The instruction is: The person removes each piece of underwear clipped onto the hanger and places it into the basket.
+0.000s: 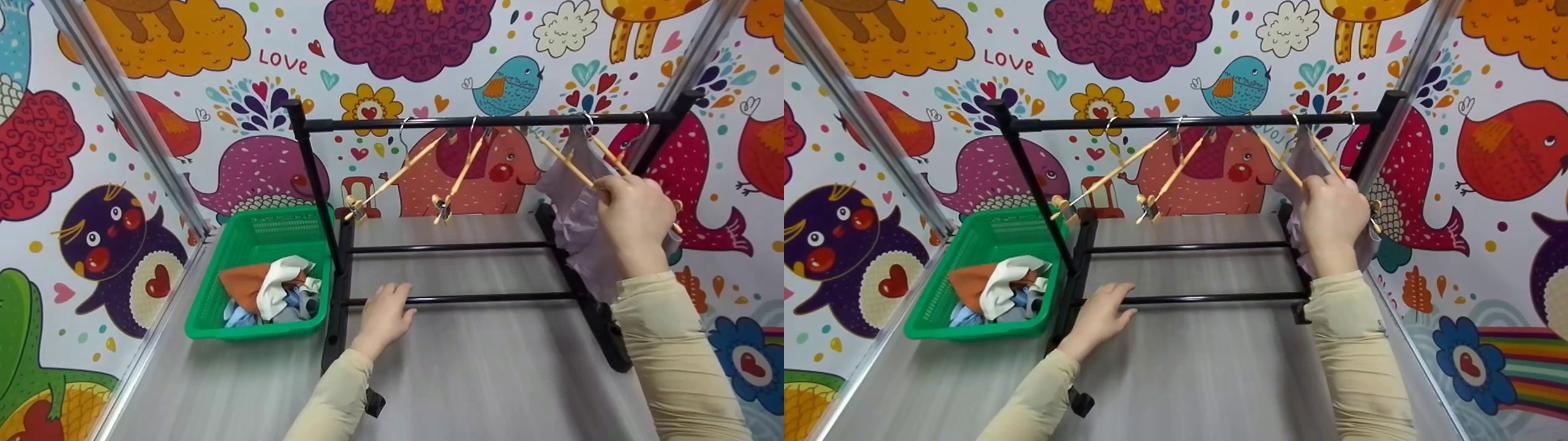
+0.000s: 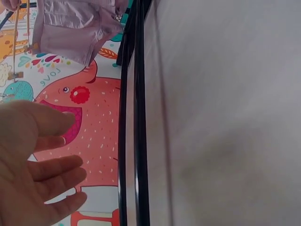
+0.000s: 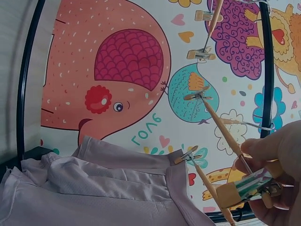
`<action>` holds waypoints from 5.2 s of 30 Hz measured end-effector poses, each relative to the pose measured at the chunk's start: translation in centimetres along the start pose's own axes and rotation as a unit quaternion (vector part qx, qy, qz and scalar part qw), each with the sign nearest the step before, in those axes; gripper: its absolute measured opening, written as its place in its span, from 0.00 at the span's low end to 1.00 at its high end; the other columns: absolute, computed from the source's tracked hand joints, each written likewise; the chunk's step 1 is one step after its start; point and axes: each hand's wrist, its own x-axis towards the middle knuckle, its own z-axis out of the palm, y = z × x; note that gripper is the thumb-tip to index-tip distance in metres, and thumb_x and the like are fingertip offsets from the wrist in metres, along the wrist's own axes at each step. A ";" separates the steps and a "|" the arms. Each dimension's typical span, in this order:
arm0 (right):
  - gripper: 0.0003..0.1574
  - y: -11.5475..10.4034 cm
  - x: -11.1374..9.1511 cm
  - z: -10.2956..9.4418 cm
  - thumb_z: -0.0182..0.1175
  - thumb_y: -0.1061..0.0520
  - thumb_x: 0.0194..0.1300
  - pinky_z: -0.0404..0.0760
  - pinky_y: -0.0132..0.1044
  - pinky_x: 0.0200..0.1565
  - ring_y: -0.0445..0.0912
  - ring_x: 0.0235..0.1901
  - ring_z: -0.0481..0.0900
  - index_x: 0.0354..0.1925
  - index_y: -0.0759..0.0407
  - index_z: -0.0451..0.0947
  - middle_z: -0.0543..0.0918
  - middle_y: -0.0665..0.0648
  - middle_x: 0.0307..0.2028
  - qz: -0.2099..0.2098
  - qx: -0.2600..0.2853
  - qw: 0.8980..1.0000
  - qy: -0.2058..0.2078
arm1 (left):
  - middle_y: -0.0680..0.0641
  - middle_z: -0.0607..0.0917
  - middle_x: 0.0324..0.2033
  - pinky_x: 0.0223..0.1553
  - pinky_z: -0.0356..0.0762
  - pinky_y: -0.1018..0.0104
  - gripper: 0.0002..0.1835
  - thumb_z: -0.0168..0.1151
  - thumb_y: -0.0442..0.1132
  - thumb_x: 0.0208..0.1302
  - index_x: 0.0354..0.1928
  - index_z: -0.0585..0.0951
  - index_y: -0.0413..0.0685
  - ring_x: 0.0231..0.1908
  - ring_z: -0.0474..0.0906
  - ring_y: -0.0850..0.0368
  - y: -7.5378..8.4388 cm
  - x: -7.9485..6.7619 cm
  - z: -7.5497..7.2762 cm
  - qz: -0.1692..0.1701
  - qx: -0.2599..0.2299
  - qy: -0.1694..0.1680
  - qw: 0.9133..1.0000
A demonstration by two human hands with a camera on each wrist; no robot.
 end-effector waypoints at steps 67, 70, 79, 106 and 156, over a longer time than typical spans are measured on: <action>0.24 5.9 -0.2 -1.5 0.51 0.52 0.75 0.74 0.63 0.33 0.71 0.43 0.73 0.57 0.71 0.73 0.75 0.75 0.48 0.136 -0.013 0.985 -0.109 | 0.48 0.83 0.47 0.51 0.75 0.55 0.28 0.68 0.55 0.62 0.59 0.78 0.48 0.49 0.78 0.51 7.3 2.8 -2.9 0.168 0.048 0.108 0.979; 0.24 6.0 -0.2 -1.5 0.50 0.53 0.76 0.74 0.64 0.36 0.71 0.44 0.72 0.57 0.72 0.73 0.74 0.75 0.49 0.143 -0.008 0.984 -0.110 | 0.48 0.83 0.47 0.51 0.75 0.55 0.29 0.68 0.55 0.62 0.59 0.78 0.48 0.49 0.78 0.52 7.3 2.9 -2.8 0.175 0.051 0.122 0.976; 0.24 6.0 -0.4 -1.5 0.49 0.52 0.76 0.72 0.65 0.42 0.70 0.45 0.70 0.55 0.72 0.74 0.72 0.74 0.48 0.155 -0.004 0.984 -0.086 | 0.49 0.82 0.48 0.50 0.74 0.57 0.33 0.67 0.57 0.61 0.64 0.75 0.48 0.49 0.78 0.52 7.3 3.1 -2.3 0.196 0.049 0.152 0.968; 0.22 7.5 -4.3 -1.0 0.50 0.54 0.76 0.70 0.62 0.46 0.66 0.44 0.73 0.54 0.71 0.78 0.77 0.71 0.46 0.134 0.011 0.991 0.004 | 0.49 0.80 0.54 0.55 0.71 0.57 0.39 0.65 0.62 0.62 0.68 0.71 0.49 0.54 0.75 0.54 7.4 3.9 1.1 0.193 0.067 0.125 0.971; 0.08 5.1 -10.9 7.1 0.69 0.67 0.59 0.77 0.52 0.32 0.53 0.30 0.78 0.38 0.60 0.85 0.82 0.56 0.33 -0.138 0.116 0.983 -0.018 | 0.49 0.83 0.42 0.46 0.75 0.56 0.25 0.73 0.53 0.57 0.52 0.79 0.49 0.45 0.78 0.52 3.7 7.6 -1.4 0.148 0.060 0.215 0.963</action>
